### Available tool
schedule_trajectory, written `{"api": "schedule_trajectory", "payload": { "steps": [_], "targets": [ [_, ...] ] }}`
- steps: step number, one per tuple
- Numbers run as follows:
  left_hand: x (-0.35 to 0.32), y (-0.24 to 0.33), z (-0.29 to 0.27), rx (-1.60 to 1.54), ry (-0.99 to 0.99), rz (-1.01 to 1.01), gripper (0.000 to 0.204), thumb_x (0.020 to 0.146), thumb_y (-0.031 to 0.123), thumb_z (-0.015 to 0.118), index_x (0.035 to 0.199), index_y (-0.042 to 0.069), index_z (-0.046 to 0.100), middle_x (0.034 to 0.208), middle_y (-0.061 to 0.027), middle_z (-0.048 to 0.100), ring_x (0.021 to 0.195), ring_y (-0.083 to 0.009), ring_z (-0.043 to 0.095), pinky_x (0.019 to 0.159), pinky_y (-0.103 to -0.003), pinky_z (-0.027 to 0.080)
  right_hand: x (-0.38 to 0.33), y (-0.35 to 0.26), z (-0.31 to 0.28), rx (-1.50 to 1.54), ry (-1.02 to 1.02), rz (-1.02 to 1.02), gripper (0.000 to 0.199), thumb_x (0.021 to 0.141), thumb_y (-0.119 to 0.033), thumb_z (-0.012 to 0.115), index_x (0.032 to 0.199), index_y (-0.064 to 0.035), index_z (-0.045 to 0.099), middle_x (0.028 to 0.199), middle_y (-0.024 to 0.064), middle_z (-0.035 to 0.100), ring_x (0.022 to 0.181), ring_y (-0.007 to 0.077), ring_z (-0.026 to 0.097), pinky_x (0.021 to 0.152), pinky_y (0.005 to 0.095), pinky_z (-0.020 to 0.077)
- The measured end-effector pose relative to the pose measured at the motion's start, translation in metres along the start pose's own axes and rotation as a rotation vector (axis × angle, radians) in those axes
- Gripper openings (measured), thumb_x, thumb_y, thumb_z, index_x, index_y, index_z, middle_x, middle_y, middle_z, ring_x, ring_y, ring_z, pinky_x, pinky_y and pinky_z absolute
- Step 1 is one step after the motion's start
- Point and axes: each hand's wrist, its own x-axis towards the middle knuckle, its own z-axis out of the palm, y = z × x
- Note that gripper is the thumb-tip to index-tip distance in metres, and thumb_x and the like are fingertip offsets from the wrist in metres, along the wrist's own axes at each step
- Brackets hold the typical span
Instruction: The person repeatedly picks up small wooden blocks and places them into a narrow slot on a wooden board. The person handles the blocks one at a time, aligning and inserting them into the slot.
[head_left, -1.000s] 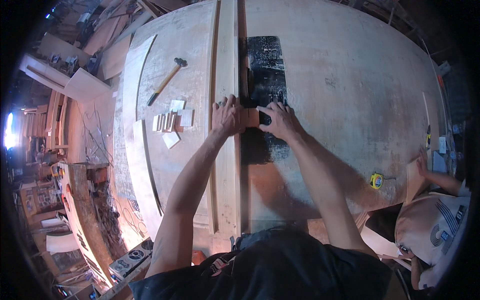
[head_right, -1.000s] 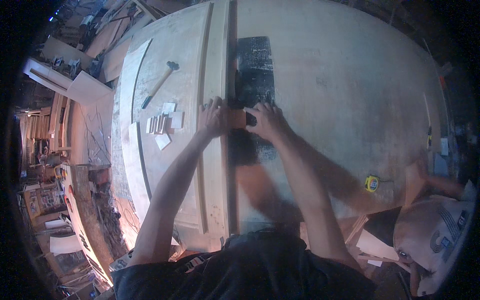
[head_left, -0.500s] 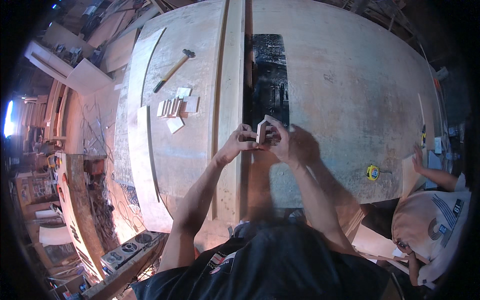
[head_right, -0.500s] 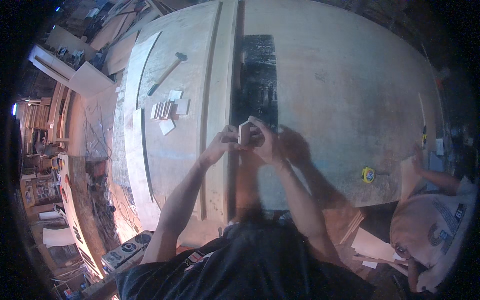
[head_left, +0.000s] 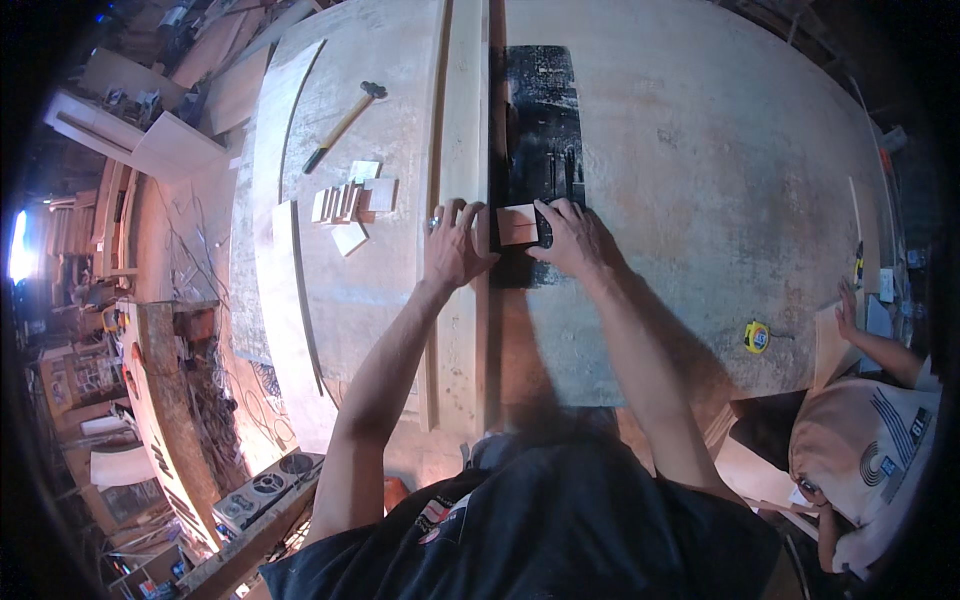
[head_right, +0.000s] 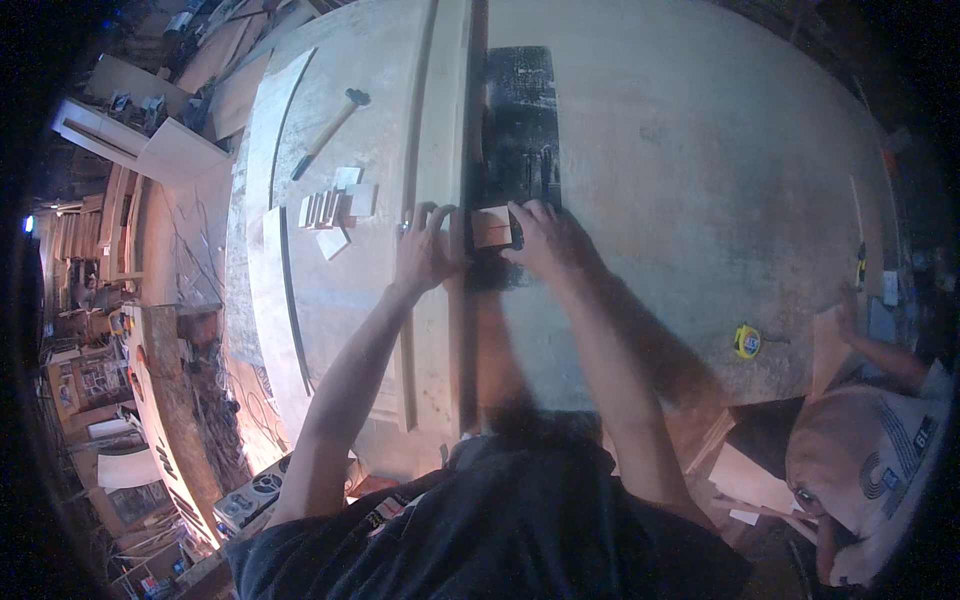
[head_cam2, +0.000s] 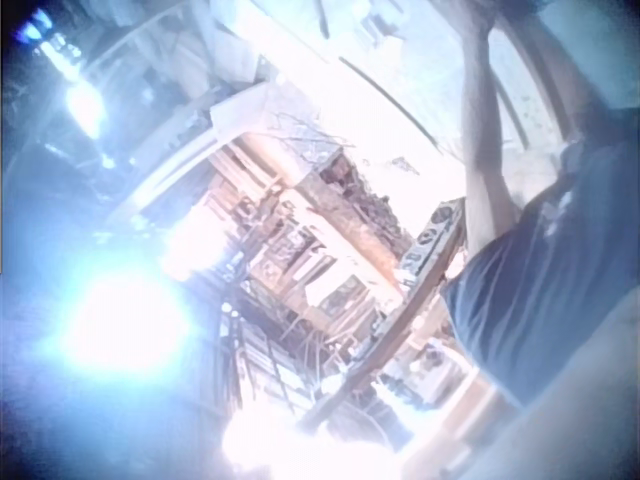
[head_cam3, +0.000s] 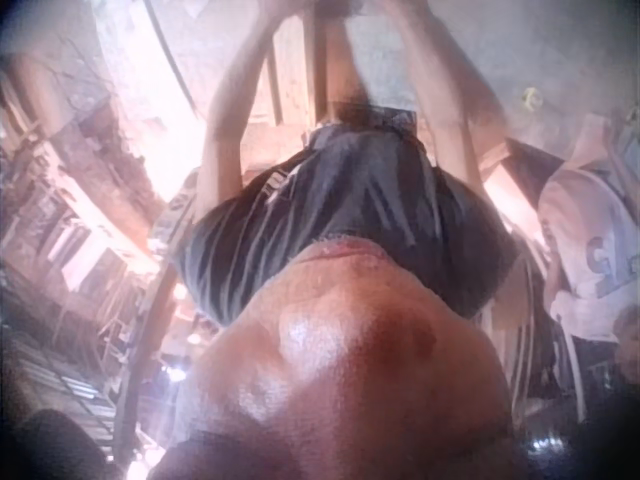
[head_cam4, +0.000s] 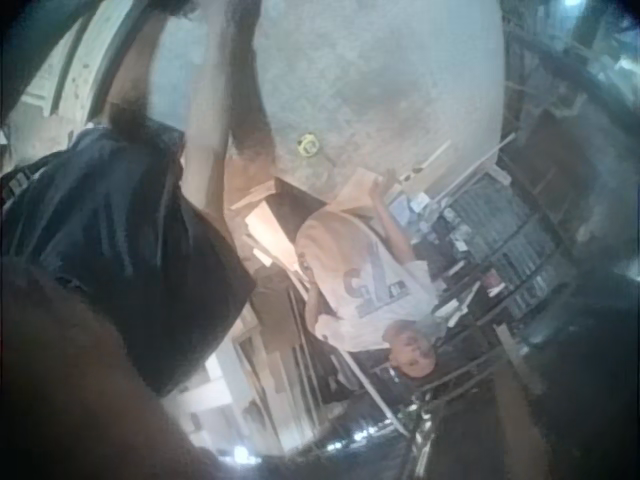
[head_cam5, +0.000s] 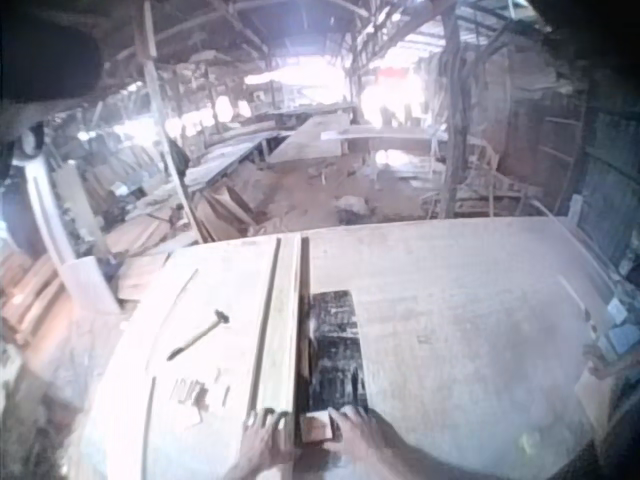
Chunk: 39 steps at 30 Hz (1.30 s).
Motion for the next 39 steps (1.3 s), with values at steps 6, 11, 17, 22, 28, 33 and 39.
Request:
{"api": "schedule_trajectory", "payload": {
  "steps": [6,11,17,22,28,33,39],
  "targets": [
    [0.025,0.005,0.0,0.095,-0.025,0.049,0.102,0.067,0.037,0.103,0.157,0.019,0.06,0.146,-0.0121,0.056,0.139,-0.0368,0.056,0.115,-0.056,0.047,0.024,0.014,0.004,0.112,-0.092,-0.021,0.082,0.081,-0.037,0.099,0.155,-0.0178,0.07,0.141,0.0106,0.066,0.139,0.0334,0.062,0.121,0.0501,0.0479],
    [0.042,0.002,0.001,0.209,-0.076,0.074,0.09,0.068,0.041,0.1,0.149,0.02,0.068,0.146,-0.0119,0.055,0.139,-0.0322,0.056,0.109,-0.052,0.045,0.03,0.003,0.011,0.125,-0.047,-0.019,0.077,0.083,-0.039,0.097,0.152,-0.0166,0.073,0.143,0.0105,0.067,0.141,0.0331,0.062,0.122,0.0518,0.0475],
    [0.064,0.013,0.004,0.351,-0.176,0.04,0.066,0.067,0.039,0.097,0.129,0.022,0.082,0.144,-0.0087,0.059,0.141,-0.0289,0.054,0.109,-0.05,0.043,0.029,-0.005,0.001,0.112,-0.132,0.04,0.078,0.088,-0.044,0.094,0.157,-0.017,0.069,0.152,0.01,0.065,0.15,0.0317,0.057,0.127,0.0527,0.0446],
    [0.072,0.019,-0.004,0.393,-0.223,0.027,0.063,0.066,0.038,0.099,0.126,0.025,0.084,0.143,-0.0055,0.059,0.141,-0.0275,0.054,0.11,-0.051,0.042,0.028,0.003,-0.002,0.118,-0.119,0.006,0.076,0.09,-0.045,0.093,0.157,-0.0191,0.069,0.153,0.0099,0.065,0.149,0.0325,0.06,0.125,0.0517,0.0487],
    [0.085,0.014,-0.003,0.393,-0.266,-0.01,0.061,0.065,0.04,0.1,0.123,0.029,0.086,0.142,-0.005,0.059,0.141,-0.0275,0.054,0.11,-0.052,0.042,0.037,0.023,0.001,0.144,-0.103,-0.048,0.074,0.09,-0.042,0.093,0.156,-0.0186,0.07,0.15,0.0105,0.067,0.141,0.0348,0.065,0.119,0.0505,0.0552],
    [0.112,0.009,-0.004,0.366,-0.221,-0.007,0.062,0.065,0.042,0.101,0.124,0.029,0.086,0.144,-0.005,0.059,0.144,-0.0273,0.053,0.11,-0.052,0.042,0.061,0.028,-0.002,0.071,-0.079,-0.055,0.075,0.088,-0.041,0.093,0.156,-0.0186,0.069,0.149,0.0104,0.067,0.141,0.0336,0.066,0.118,0.0512,0.0561],
    [0.138,0.009,-0.021,0.402,-0.26,0.065,0.057,0.079,0.037,0.086,0.132,0.017,0.077,0.137,-0.0095,0.061,0.138,-0.032,0.06,0.104,-0.054,0.047,0.086,0.027,-0.015,0.069,-0.081,0.005,0.077,0.089,-0.041,0.091,0.159,-0.0188,0.067,0.151,0.0106,0.067,0.144,0.0353,0.065,0.121,0.0516,0.0543]
  ]
}}
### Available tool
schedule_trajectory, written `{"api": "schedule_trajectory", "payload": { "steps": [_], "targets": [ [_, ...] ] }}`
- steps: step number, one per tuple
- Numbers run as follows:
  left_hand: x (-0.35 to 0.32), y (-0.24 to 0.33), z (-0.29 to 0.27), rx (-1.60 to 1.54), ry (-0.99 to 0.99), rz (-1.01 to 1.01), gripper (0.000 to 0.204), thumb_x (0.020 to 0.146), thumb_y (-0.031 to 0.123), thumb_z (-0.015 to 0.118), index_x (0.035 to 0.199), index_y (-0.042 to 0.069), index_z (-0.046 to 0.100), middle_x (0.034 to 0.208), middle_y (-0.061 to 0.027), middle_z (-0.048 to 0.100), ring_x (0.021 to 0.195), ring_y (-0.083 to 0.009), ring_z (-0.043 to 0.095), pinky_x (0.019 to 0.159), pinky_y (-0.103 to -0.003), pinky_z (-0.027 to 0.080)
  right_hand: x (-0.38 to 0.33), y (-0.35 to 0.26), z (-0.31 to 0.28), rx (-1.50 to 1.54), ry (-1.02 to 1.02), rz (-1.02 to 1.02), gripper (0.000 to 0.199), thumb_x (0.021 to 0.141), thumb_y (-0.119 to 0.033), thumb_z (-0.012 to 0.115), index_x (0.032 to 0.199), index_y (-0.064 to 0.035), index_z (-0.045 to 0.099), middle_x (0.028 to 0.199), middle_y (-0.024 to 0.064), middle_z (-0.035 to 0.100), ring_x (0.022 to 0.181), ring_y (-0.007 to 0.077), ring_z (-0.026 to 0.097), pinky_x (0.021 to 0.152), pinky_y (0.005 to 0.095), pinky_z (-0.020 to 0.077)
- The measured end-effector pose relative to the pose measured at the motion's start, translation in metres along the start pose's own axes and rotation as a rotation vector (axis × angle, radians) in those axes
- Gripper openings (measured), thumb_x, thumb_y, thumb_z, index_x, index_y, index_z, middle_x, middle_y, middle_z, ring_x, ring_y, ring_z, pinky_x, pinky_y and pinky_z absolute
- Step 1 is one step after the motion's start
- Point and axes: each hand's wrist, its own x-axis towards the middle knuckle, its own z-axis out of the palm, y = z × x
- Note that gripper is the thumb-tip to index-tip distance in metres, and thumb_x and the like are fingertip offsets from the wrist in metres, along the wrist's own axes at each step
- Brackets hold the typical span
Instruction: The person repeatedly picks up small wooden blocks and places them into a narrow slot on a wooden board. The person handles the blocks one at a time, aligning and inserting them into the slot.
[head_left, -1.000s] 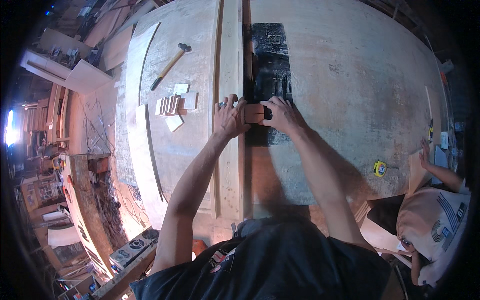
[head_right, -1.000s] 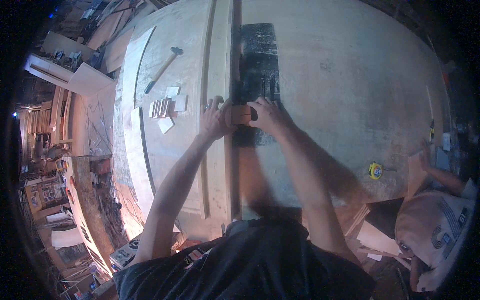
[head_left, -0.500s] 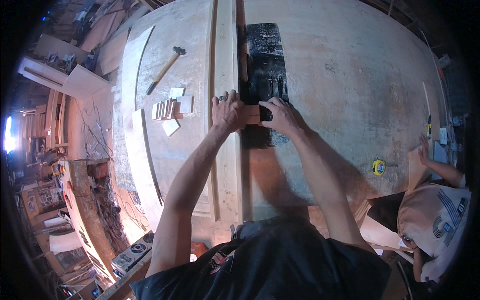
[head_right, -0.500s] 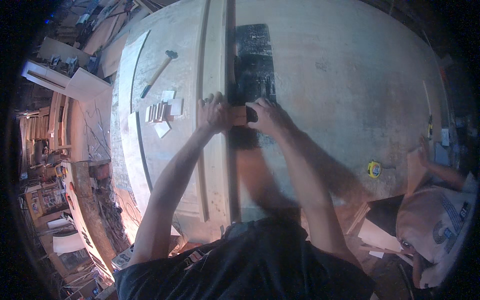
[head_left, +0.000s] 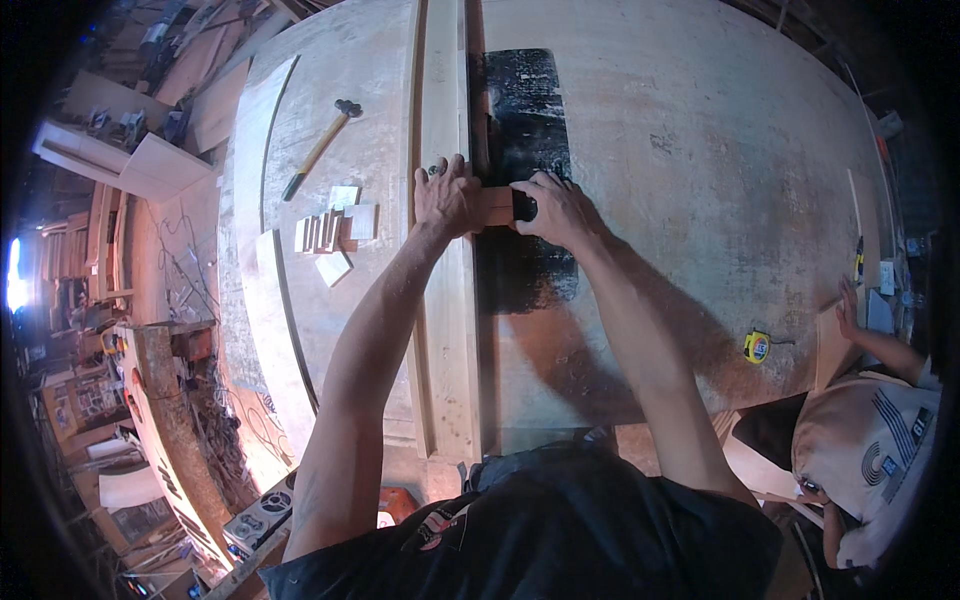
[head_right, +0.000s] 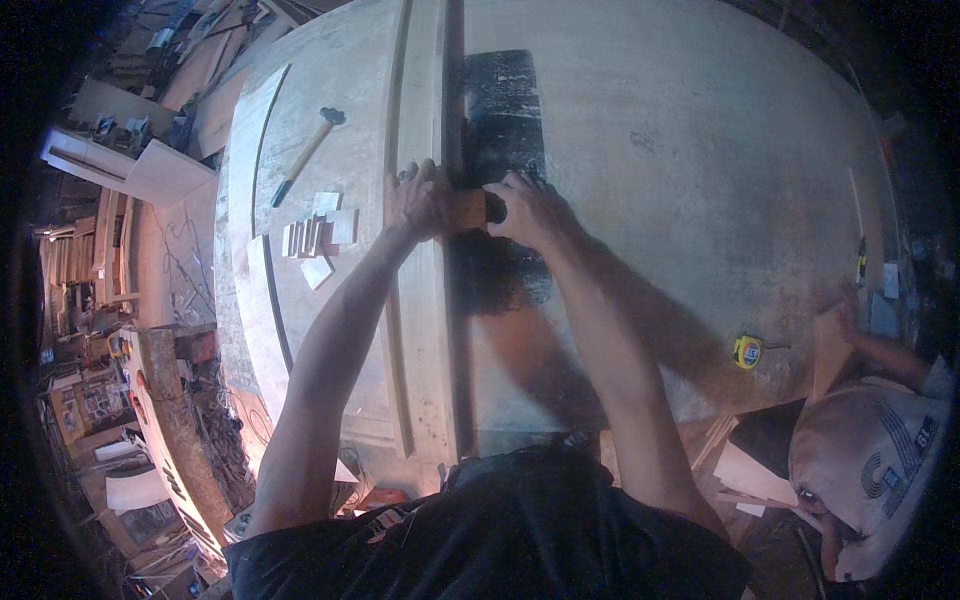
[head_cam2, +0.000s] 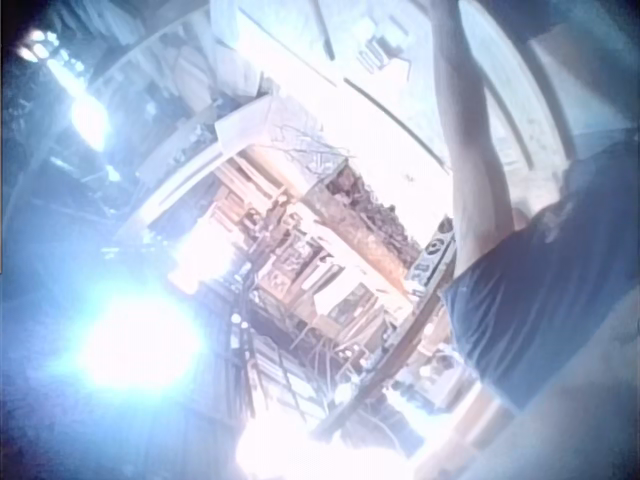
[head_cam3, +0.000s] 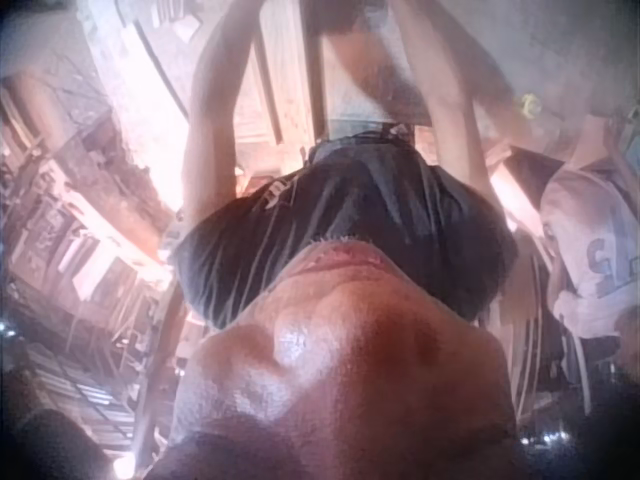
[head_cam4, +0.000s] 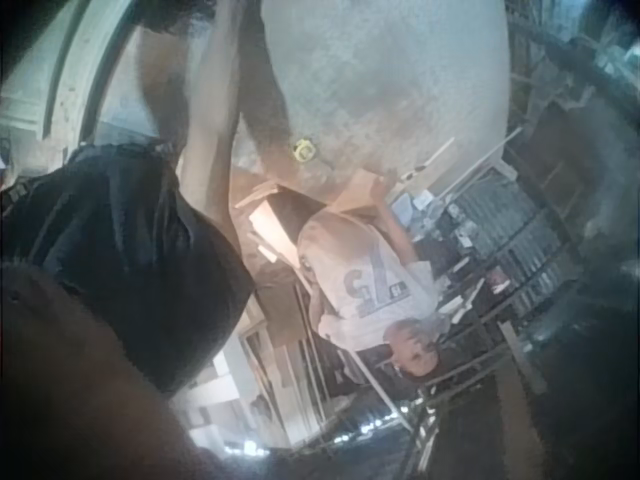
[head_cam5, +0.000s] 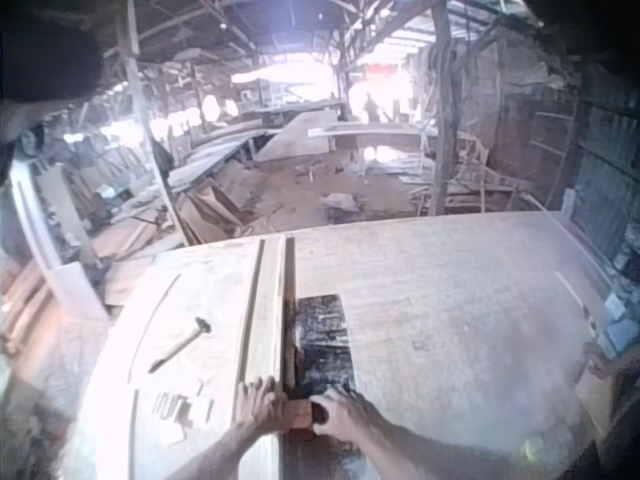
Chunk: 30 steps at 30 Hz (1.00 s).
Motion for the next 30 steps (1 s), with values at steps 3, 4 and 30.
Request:
{"api": "schedule_trajectory", "payload": {
  "steps": [3,4,30],
  "targets": [
    [0.013,-0.001,-0.005,0.003,0.026,-0.023,0.061,0.072,0.038,0.093,0.13,0.025,0.081,0.138,-0.0066,0.061,0.138,-0.0296,0.058,0.107,-0.053,0.045,0.009,0.001,-0.008,0.006,-0.048,0.013,0.078,0.09,-0.042,0.091,0.16,-0.0188,0.066,0.154,0.0107,0.066,0.145,0.0358,0.064,0.123,0.0514,0.0532],
    [0.017,-0.002,-0.005,-0.009,0.015,-0.038,0.062,0.068,0.04,0.097,0.127,0.027,0.084,0.141,-0.0056,0.06,0.142,-0.0285,0.055,0.109,-0.054,0.044,0.011,0.002,-0.009,0.027,-0.042,0.019,0.078,0.087,-0.04,0.093,0.158,-0.0187,0.068,0.151,0.0115,0.067,0.144,0.036,0.064,0.122,0.052,0.0525],
    [0.062,-0.022,-0.005,-0.012,0.113,0.016,0.037,0.093,0.037,0.073,0.126,0.027,0.085,0.131,-0.0096,0.065,0.131,-0.0334,0.062,0.108,-0.055,0.048,0.063,0.025,-0.007,-0.007,-0.045,0.055,0.078,0.092,-0.044,0.091,0.162,-0.0225,0.064,0.162,0.0107,0.062,0.152,0.0347,0.06,0.128,0.0537,0.0497]
  ]
}}
